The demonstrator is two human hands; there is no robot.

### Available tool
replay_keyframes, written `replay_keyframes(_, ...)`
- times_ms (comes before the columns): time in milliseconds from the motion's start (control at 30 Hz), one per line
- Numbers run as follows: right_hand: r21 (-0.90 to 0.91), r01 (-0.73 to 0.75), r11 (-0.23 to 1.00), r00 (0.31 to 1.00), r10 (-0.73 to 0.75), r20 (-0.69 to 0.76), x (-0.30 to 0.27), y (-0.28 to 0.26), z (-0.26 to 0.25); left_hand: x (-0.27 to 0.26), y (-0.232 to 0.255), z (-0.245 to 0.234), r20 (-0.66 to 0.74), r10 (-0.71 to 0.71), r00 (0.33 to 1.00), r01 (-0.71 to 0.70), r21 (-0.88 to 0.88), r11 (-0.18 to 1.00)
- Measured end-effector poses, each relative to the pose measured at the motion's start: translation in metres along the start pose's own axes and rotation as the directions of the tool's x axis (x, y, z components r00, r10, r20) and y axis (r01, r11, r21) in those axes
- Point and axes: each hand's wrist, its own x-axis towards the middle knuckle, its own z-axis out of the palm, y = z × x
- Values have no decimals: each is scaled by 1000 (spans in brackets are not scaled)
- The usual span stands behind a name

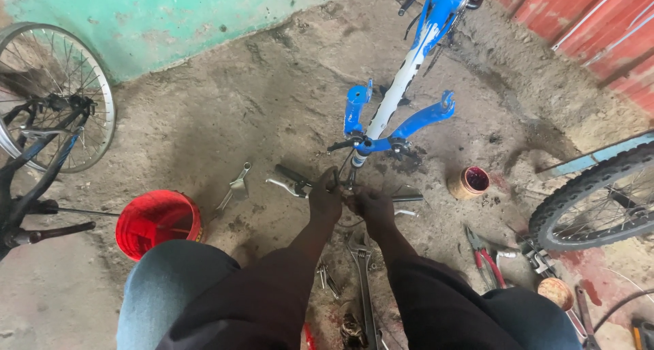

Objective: Adjusting and assembling components on a bicycle fork, involving fine manipulation of small parts and tool use.

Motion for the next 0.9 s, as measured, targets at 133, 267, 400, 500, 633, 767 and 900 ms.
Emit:
replay_keyframes(133,-154,20,988,998,-30,-63,3,3,0,-14,13,-2,-27,4,1000,-5,-41,999)
replay_keyframes(267,-167,-19,986,999,11,-52,4,-1,-9,-5,1,-2,-43,17,999,-18,-31,999)
replay_keyframes(400,-169,-1,986,996,-15,-91,-5,-6,-7,-8,6,2,-49,39,998,-42,-56,998)
replay_keyframes(500,-170,-5,985,993,-16,-118,-12,-13,-6,-11,5,4,-44,31,999,-35,-94,995)
replay_keyframes(633,-217,-10,976,998,-2,-59,-9,-16,-8,-16,9,4,-46,29,999,-34,-120,992)
replay_keyframes(767,-177,-7,984,986,-23,-164,-22,-23,-2,-11,3,7,-28,8,1000,-10,-82,997)
replay_keyframes(900,-225,2,974,996,-22,-86,-29,-29,-3,-1,-14,7,-4,-40,999,38,-244,969)
